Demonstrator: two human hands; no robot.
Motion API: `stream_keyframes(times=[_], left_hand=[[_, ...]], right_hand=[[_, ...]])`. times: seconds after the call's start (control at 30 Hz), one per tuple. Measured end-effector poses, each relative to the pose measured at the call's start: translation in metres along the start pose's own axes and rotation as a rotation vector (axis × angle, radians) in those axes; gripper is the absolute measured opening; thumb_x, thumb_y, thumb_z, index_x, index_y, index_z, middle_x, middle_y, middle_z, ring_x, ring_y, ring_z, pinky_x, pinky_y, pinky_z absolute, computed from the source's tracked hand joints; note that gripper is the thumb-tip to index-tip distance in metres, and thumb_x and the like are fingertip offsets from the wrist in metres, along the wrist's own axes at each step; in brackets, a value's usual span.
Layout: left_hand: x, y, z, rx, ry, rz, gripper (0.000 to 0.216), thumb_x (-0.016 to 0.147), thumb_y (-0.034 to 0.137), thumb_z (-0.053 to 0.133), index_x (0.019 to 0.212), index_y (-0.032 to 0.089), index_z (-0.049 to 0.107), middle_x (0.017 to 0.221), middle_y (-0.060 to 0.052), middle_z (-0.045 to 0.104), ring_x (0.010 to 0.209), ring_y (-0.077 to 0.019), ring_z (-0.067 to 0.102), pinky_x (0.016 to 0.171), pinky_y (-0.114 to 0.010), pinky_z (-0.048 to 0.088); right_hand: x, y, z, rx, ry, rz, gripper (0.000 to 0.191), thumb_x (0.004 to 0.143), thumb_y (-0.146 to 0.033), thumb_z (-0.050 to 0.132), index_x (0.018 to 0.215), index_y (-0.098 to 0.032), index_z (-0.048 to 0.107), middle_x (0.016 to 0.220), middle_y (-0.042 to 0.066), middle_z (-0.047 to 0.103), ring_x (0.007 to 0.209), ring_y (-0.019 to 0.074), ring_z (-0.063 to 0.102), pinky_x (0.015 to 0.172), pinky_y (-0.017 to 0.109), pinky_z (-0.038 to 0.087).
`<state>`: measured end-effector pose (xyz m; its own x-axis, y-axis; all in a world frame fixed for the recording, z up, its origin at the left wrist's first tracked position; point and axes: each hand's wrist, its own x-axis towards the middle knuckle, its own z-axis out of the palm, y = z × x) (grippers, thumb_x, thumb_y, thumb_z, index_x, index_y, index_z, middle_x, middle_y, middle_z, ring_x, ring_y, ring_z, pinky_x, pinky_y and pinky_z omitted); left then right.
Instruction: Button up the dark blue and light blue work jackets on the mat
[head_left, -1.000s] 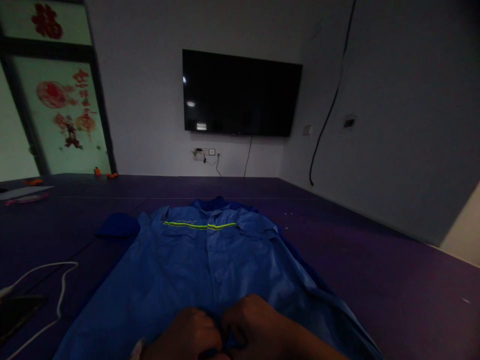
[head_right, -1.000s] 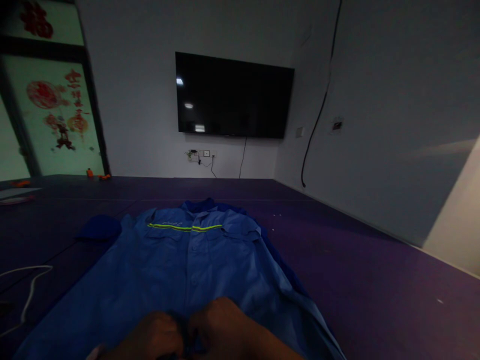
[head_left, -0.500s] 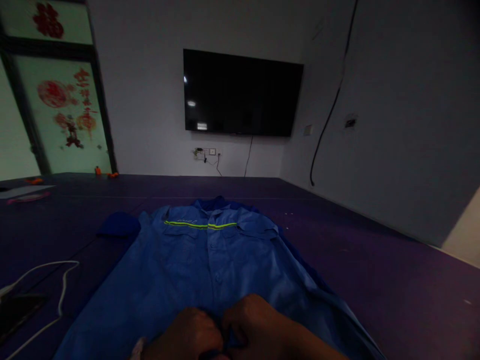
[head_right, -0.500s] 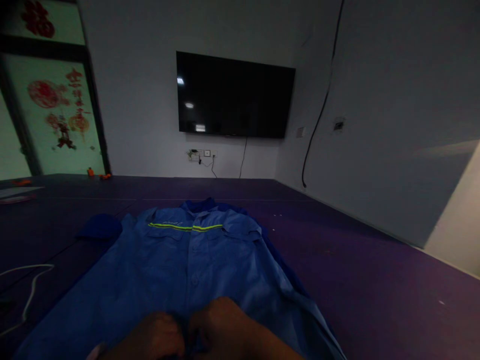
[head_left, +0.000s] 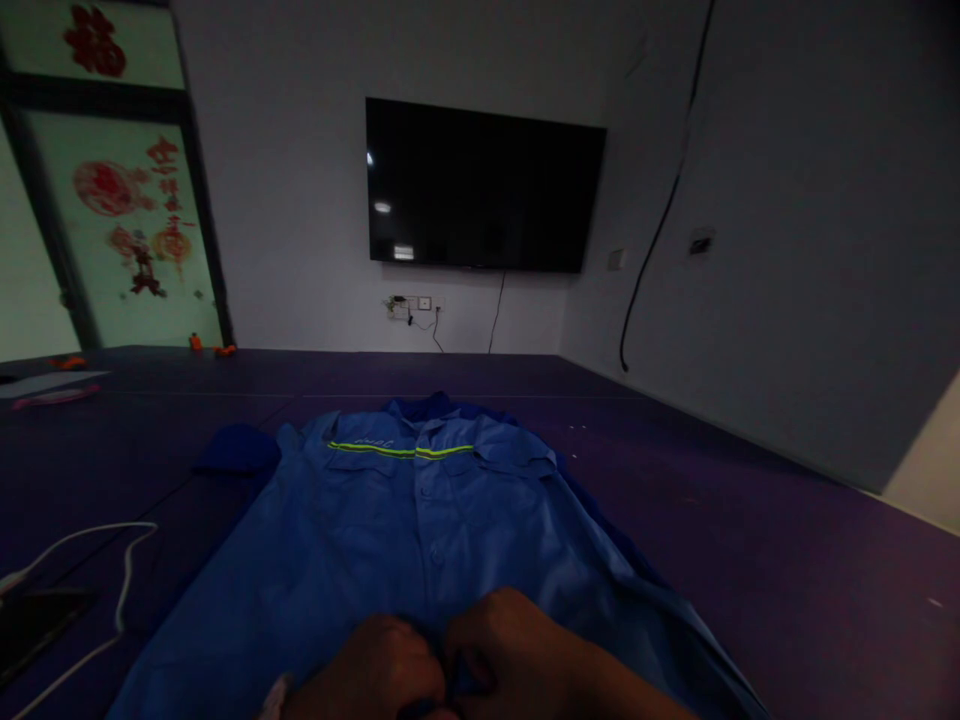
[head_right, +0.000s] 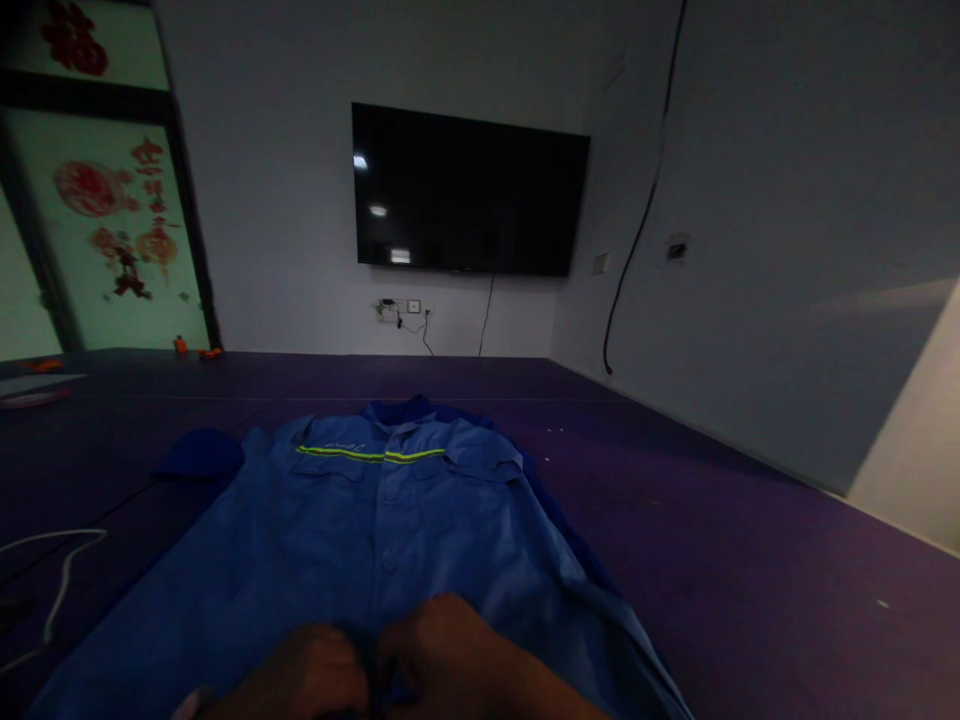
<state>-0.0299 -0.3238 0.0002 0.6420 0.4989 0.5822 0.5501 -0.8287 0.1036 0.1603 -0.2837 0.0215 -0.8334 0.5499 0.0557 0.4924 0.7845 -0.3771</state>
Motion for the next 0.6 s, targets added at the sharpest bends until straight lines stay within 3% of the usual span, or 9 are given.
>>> stream_keyframes(times=[0.43, 0.6], left_hand=[[0.0, -0.004, 0.001, -0.049, -0.05, 0.014, 0.058, 0.09, 0.049, 0.022, 0.057, 0.016, 0.055, 0.054, -0.001, 0.055, 0.052, -0.0098, 0.045, 0.055, -0.021, 0.033], [0.001, -0.004, -0.006, -0.063, -0.136, 0.033, 0.045, 0.089, 0.044, 0.034, 0.065, 0.016, 0.06, 0.061, -0.002, 0.059, 0.058, -0.0099, 0.049, 0.057, -0.019, 0.036]], right_hand=[[-0.001, -0.002, -0.002, -0.005, -0.009, 0.01, 0.027, 0.066, -0.034, 0.062, 0.09, -0.021, 0.064, 0.067, -0.005, 0.063, 0.055, 0.0084, 0.054, 0.047, 0.016, 0.03], [-0.001, -0.001, 0.0, -0.002, -0.001, 0.002, 0.027, 0.066, -0.033, 0.062, 0.09, -0.021, 0.063, 0.067, -0.004, 0.063, 0.056, 0.0084, 0.054, 0.046, 0.016, 0.029]])
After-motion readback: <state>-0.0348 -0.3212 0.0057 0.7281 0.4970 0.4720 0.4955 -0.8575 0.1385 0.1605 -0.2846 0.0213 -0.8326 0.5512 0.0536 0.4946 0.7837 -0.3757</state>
